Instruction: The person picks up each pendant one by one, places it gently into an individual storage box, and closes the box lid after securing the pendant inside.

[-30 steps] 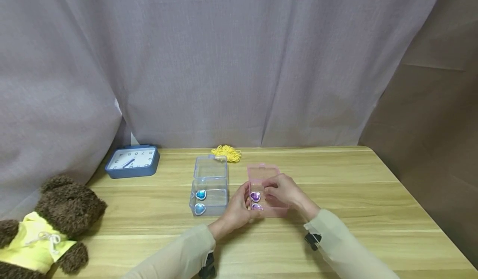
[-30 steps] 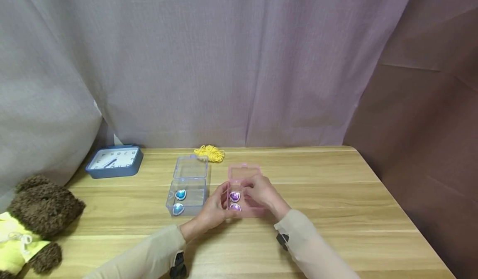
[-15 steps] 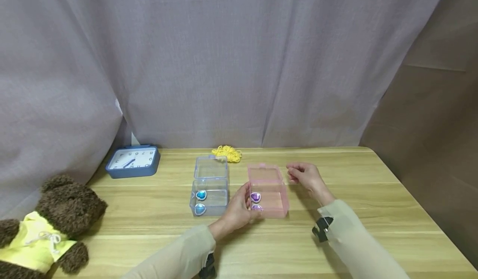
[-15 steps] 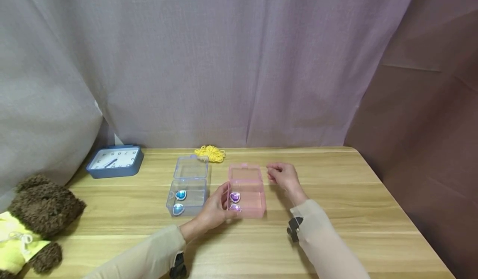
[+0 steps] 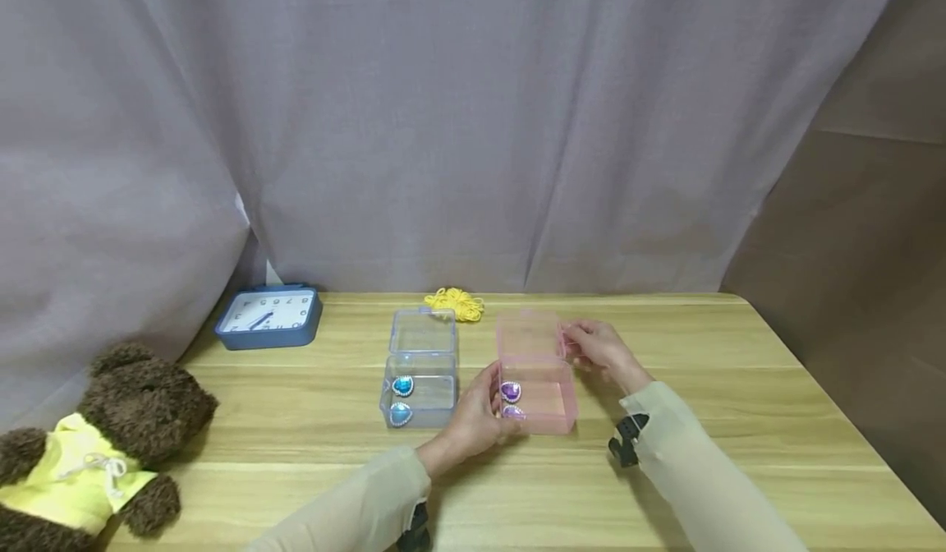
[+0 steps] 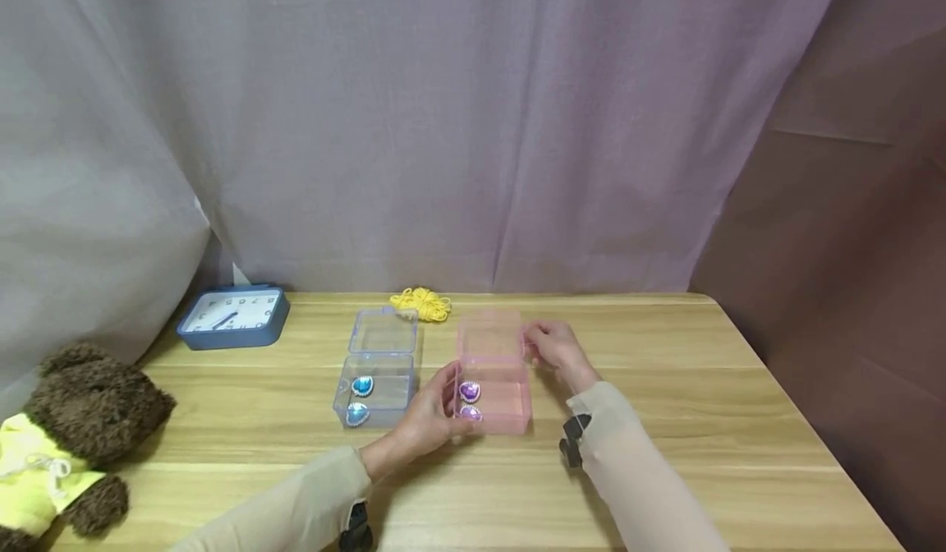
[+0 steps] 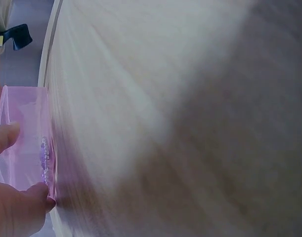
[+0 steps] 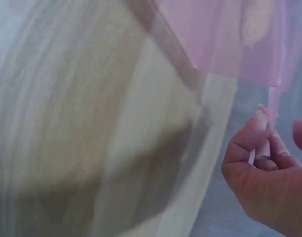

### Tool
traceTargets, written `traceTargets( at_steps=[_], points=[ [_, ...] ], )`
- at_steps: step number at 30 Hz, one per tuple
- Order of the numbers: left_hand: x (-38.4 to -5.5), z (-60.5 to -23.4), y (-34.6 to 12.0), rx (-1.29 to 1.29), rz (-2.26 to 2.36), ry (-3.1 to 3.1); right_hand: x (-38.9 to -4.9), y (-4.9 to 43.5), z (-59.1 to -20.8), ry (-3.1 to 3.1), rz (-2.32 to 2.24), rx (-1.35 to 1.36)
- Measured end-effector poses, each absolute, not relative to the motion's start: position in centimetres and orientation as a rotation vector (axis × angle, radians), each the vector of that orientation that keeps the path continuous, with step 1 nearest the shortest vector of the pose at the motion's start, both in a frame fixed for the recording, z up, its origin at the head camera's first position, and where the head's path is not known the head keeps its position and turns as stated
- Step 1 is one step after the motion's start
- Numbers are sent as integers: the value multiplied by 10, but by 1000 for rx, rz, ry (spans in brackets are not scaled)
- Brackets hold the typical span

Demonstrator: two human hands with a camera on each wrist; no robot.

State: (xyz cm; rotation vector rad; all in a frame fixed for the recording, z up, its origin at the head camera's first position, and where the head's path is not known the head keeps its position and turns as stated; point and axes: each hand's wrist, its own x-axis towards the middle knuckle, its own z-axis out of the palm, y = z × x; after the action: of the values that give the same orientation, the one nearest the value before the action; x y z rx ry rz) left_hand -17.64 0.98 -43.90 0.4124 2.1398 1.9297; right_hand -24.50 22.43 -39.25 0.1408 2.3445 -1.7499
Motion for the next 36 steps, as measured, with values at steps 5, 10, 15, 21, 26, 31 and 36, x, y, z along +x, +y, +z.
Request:
traceTargets(
  at_steps=[5,10,15,21,26,31,36],
  points=[
    [-176,-440,10,426,1941,2131,-231,227,-382,2366,-1875,75],
    [-175,-439,11,456,1911,2158,-214,239,-390,2336,-1960,-125],
    [-174,-438,10,497,1870,2221,-179,233,-387,2490,-1752,-106],
    [-174,-439,10,517,1767,2386,-161,227,-395,2684,-1548,-167],
    [-172,-438,10,496,1623,2607,-159,224,-400,2701,-1518,-151],
    [-170,-436,11,499,1711,2533,-158,223,-402,2678,-1518,-115],
    [-167,-435,9,471,1878,2337,-156,223,-401,2683,-1522,-111]
  ],
)
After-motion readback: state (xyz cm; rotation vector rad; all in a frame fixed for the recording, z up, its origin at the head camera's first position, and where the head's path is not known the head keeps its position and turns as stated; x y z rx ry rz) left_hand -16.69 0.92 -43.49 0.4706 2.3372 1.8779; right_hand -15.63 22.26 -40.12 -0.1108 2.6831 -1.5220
